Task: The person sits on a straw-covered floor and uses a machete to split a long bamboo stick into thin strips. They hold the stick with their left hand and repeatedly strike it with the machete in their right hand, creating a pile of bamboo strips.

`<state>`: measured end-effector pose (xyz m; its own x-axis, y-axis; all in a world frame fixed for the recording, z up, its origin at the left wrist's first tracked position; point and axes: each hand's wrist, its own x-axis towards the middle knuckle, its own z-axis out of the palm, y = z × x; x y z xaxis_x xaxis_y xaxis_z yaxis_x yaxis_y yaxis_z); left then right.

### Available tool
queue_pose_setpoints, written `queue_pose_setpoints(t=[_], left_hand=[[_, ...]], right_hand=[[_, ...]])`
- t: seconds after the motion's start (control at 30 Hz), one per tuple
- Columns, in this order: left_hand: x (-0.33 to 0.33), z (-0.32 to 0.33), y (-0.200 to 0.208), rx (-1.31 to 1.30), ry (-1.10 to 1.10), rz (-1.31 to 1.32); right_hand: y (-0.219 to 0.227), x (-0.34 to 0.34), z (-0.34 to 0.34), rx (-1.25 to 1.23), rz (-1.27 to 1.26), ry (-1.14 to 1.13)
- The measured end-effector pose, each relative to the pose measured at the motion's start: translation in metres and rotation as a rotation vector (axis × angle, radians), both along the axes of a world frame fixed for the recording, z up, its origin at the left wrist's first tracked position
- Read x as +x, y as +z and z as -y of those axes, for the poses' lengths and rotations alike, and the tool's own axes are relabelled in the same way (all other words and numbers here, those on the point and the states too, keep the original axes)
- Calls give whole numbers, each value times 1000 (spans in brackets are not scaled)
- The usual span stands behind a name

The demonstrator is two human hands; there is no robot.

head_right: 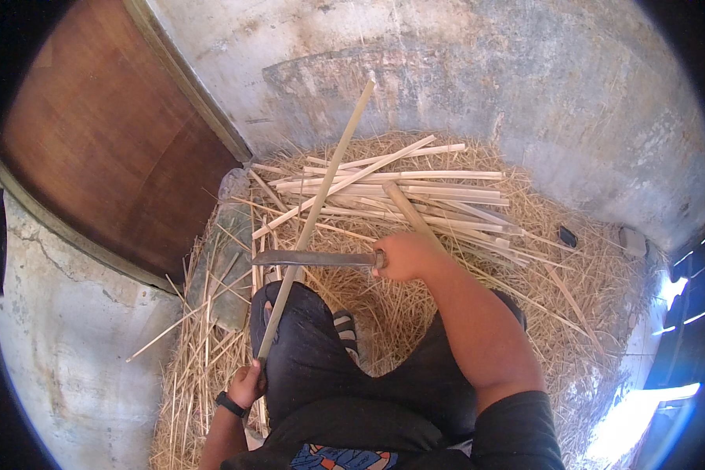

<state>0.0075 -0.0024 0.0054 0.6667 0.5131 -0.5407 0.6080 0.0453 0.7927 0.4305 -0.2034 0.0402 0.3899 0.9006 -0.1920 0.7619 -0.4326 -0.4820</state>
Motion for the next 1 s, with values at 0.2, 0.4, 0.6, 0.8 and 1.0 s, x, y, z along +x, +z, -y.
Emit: queue_pose_setpoints(t=[0.2, 0.4, 0.6, 0.8, 1.0], left_hand=[[-3, 1, -4, 50, -4, 4], [-2, 2, -5, 84, -15, 14], [2, 7, 2, 103, -6, -7], [2, 7, 6, 119, -15, -29], [-1, 4, -5, 126, -16, 4]], right_hand=[[16, -1, 6, 34, -1, -16], [16, 3, 10, 56, 74, -10], [6, -2, 6, 94, 68, 31], [23, 5, 13, 28, 13, -94], [5, 2, 9, 85, 126, 56]])
